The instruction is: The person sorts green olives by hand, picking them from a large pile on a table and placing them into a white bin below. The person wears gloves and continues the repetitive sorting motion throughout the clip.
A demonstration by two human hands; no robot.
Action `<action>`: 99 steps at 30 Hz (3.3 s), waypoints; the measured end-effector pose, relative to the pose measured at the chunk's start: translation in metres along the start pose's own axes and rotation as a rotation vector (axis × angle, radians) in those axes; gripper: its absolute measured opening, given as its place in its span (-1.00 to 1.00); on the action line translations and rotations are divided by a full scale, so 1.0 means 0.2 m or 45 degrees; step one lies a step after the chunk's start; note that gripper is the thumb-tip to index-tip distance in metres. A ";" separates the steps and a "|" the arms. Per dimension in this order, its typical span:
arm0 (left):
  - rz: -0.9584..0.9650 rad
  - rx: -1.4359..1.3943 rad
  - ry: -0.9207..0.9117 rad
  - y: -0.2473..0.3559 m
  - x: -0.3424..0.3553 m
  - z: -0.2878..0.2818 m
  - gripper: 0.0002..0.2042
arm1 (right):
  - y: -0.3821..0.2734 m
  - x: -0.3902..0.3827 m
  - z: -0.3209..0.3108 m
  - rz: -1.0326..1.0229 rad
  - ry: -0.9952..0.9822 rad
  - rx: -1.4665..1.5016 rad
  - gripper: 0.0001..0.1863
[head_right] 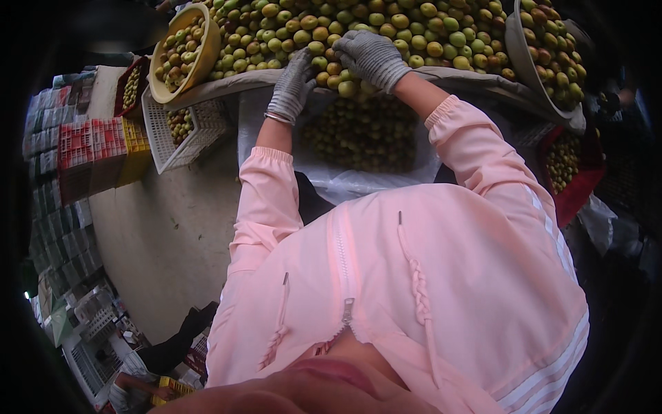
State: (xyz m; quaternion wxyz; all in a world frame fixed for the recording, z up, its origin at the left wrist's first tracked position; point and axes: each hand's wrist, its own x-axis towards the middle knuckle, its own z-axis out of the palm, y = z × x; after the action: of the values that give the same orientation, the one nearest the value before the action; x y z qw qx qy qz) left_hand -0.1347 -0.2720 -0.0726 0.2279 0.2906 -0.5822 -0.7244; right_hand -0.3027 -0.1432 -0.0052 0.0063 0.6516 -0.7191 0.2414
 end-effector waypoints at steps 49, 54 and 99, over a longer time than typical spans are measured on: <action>-0.305 -0.663 0.196 0.11 -0.10 0.09 -0.39 | 0.15 -0.11 0.10 0.087 -0.233 0.329 -0.67; -0.262 -0.694 0.206 0.11 -0.12 0.06 -0.40 | 0.23 -0.01 0.04 0.188 0.076 0.241 -0.66; -0.342 -0.510 0.182 0.16 -0.06 0.09 -0.41 | 0.50 -0.25 -0.10 0.402 -0.513 0.600 -0.61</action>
State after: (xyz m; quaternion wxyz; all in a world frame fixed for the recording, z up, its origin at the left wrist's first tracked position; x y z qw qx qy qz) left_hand -0.1385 -0.2590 -0.0375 0.2230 0.3649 -0.3657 -0.8267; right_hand -0.3962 -0.0868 -0.0378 -0.3238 0.5505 -0.7222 0.2655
